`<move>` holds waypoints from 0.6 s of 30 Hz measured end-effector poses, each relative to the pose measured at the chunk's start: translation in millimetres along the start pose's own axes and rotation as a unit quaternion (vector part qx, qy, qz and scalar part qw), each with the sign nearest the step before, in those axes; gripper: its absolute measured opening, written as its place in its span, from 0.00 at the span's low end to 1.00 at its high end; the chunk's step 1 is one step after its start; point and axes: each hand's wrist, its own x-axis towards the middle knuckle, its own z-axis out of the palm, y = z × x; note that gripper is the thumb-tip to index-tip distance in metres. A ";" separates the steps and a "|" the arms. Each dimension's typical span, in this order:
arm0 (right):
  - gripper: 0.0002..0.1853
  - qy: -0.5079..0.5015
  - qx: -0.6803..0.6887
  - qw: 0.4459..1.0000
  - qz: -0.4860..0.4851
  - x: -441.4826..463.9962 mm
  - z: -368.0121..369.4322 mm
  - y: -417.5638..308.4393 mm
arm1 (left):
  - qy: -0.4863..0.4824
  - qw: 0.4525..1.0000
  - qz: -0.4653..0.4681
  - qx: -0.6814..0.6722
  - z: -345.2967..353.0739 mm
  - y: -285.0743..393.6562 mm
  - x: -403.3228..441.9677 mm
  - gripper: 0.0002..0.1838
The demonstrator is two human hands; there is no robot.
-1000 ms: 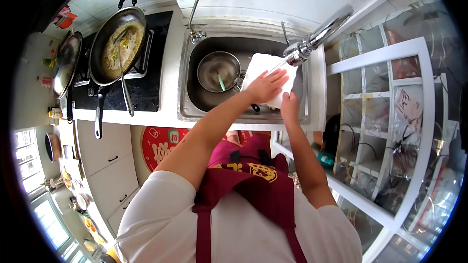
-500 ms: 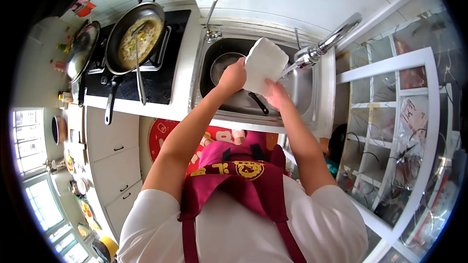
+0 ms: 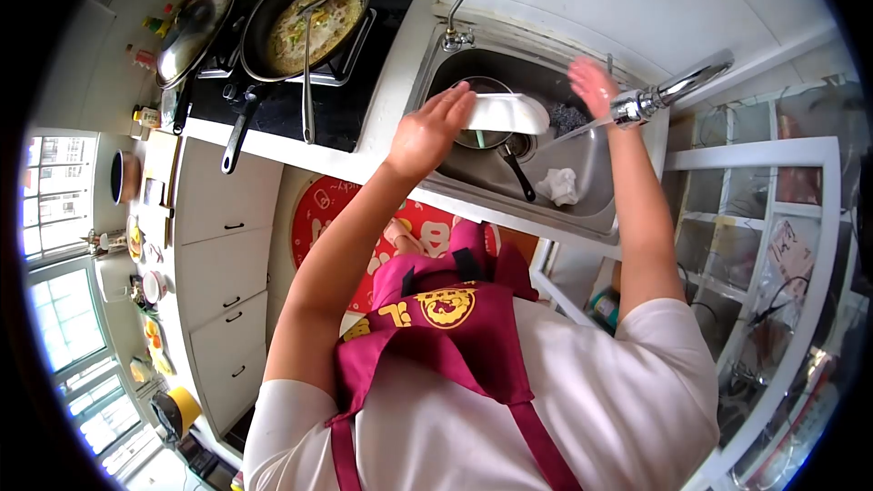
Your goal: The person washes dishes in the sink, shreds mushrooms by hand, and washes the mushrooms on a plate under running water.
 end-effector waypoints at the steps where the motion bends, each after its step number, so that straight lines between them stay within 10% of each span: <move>1: 0.24 -0.078 -0.016 0.997 0.011 -10.9 7.9 0.6 | -0.001 1.000 0.027 0.000 6.7 0.6 2.9 0.19; 6: 0.20 -0.146 -0.189 0.969 -0.065 -87.4 45.0 15.6 | -0.018 0.991 0.135 0.003 54.0 26.7 34.2 0.16; 10: 0.20 0.072 -0.451 0.873 -0.174 -138.5 46.1 29.1 | -0.059 0.979 0.194 -0.007 95.2 56.2 62.8 0.16; 18: 0.17 0.209 -0.165 0.961 -0.078 -175.1 -52.4 39.4 | -0.052 0.957 0.283 -0.027 144.0 122.5 107.9 0.08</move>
